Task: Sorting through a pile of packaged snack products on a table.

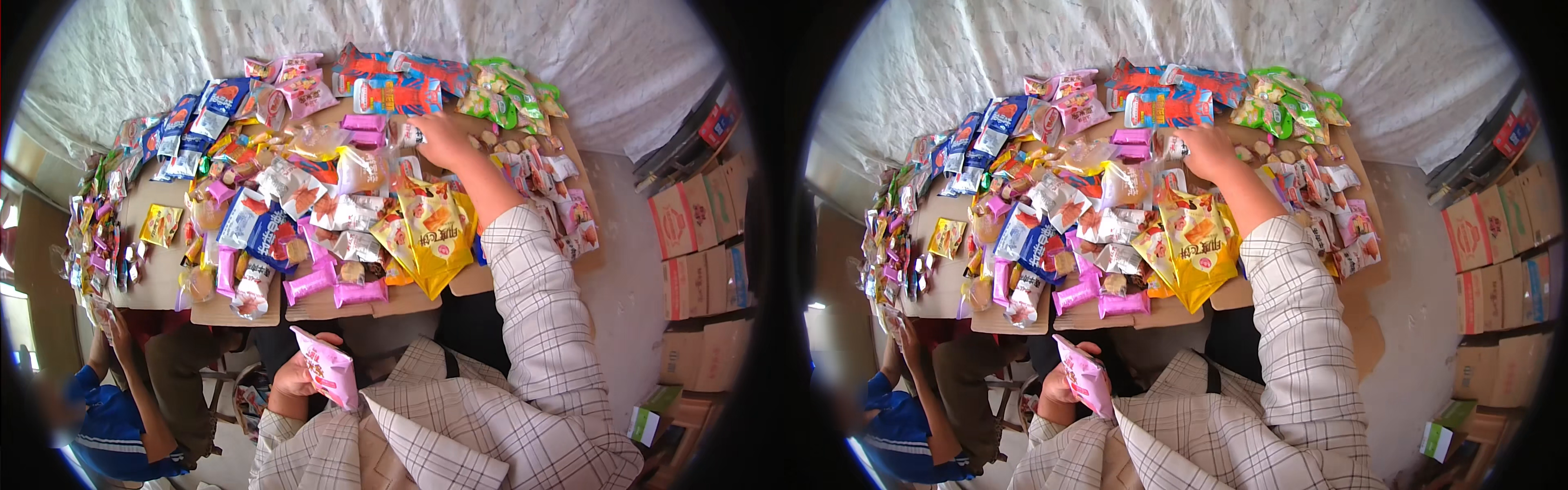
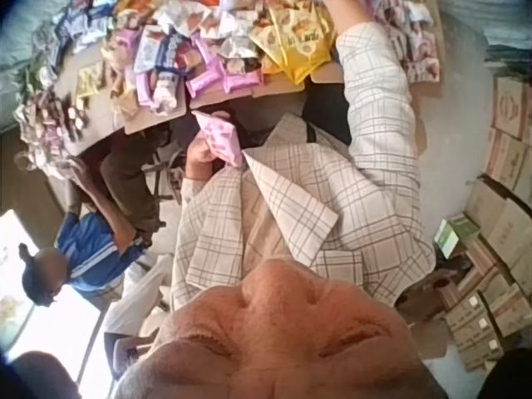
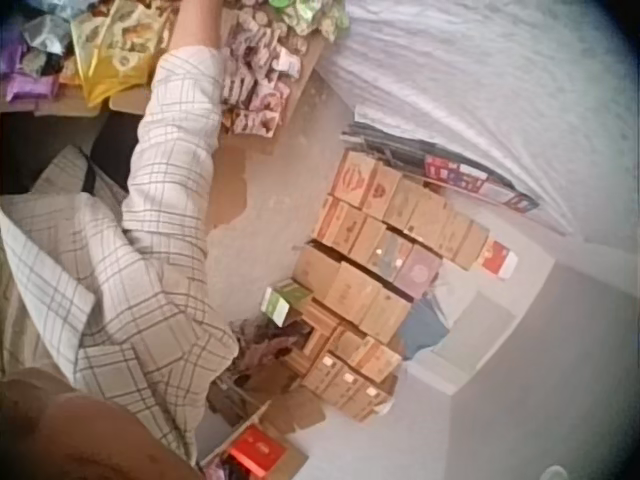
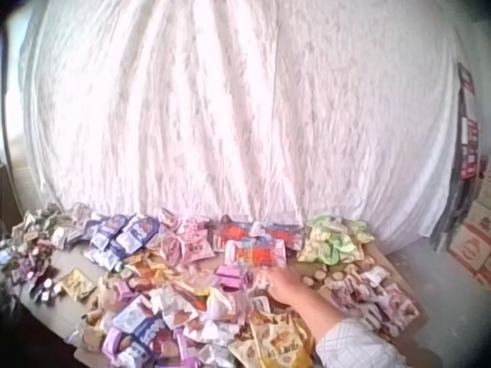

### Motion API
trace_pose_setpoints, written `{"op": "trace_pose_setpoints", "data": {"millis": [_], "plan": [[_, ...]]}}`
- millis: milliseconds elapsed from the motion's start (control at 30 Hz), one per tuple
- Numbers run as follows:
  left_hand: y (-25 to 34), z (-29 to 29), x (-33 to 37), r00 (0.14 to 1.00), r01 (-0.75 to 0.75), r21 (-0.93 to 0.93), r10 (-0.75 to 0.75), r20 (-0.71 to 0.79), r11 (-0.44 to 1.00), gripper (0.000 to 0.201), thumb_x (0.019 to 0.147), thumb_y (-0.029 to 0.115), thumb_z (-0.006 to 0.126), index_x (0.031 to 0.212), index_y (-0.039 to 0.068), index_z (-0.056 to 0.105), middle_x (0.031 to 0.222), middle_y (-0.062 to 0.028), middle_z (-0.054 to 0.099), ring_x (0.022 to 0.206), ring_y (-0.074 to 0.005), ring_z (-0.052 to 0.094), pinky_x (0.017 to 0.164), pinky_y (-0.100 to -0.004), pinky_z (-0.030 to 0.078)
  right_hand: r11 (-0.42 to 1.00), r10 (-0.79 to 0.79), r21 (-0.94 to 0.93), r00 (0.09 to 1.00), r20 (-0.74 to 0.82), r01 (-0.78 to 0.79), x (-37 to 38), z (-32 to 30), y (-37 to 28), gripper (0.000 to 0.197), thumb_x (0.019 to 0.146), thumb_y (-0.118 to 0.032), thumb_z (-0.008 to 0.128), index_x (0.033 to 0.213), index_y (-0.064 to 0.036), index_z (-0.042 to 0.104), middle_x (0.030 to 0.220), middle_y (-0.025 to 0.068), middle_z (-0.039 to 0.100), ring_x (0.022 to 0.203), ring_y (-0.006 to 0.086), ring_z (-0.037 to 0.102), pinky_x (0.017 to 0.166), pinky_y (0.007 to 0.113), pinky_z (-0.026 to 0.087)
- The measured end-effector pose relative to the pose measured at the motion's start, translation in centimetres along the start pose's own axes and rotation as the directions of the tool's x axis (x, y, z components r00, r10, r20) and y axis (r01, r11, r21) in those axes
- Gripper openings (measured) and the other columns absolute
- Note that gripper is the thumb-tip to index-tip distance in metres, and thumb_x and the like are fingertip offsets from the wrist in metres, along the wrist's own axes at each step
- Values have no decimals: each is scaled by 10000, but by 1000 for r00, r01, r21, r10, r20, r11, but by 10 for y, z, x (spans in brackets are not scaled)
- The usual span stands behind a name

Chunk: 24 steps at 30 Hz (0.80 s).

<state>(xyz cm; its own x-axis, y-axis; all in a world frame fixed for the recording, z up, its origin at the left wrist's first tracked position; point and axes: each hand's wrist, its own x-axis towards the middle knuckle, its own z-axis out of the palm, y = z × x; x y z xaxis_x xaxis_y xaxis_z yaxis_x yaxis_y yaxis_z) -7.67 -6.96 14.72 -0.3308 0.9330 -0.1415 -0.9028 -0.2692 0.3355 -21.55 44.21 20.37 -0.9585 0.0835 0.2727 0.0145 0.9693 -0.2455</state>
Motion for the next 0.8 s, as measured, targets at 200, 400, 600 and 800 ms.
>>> {"op": "trace_pose_setpoints", "data": {"millis": [200,400,600,800], "plan": [[-1,2,1,1000,8,-8,-8,-20,1000,977,788,194,927,1522,-36,324,1270,-188,692,1128,-304,729,870,-400,642,996,-11,-92,983,-184,-7,-52,-20,-2,448,806,-159,767,1241,-84,693,1182,125,704,1140,350,611,1012,468,501],[-2,1,3,1000,13,9,-13,-10,1000,983,773,237,938,1517,-19,349,1300,-189,672,1190,-326,696,979,-452,592,968,187,118,947,261,-223,-114,-49,-40,510,869,-332,791,1299,-88,667,1276,133,661,1190,358,603,1063,465,461],[-4,2,4,1000,-4,52,5,-23,999,1003,756,287,946,1516,-25,371,1306,-177,667,1178,-305,696,1003,-439,575,990,102,89,988,114,-112,-157,-35,-56,734,863,-367,817,1467,-62,533,1299,202,649,1222,375,598,1068,458,466],[-7,1,4,992,-59,170,77,-101,984,954,778,358,912,1501,2,402,1185,-184,691,988,-372,716,843,-514,584,926,237,301,972,6,-228,-155,-27,-49,794,813,-247,874,1480,-35,499,1357,260,635,1290,418,595,1087,474,471]]}}
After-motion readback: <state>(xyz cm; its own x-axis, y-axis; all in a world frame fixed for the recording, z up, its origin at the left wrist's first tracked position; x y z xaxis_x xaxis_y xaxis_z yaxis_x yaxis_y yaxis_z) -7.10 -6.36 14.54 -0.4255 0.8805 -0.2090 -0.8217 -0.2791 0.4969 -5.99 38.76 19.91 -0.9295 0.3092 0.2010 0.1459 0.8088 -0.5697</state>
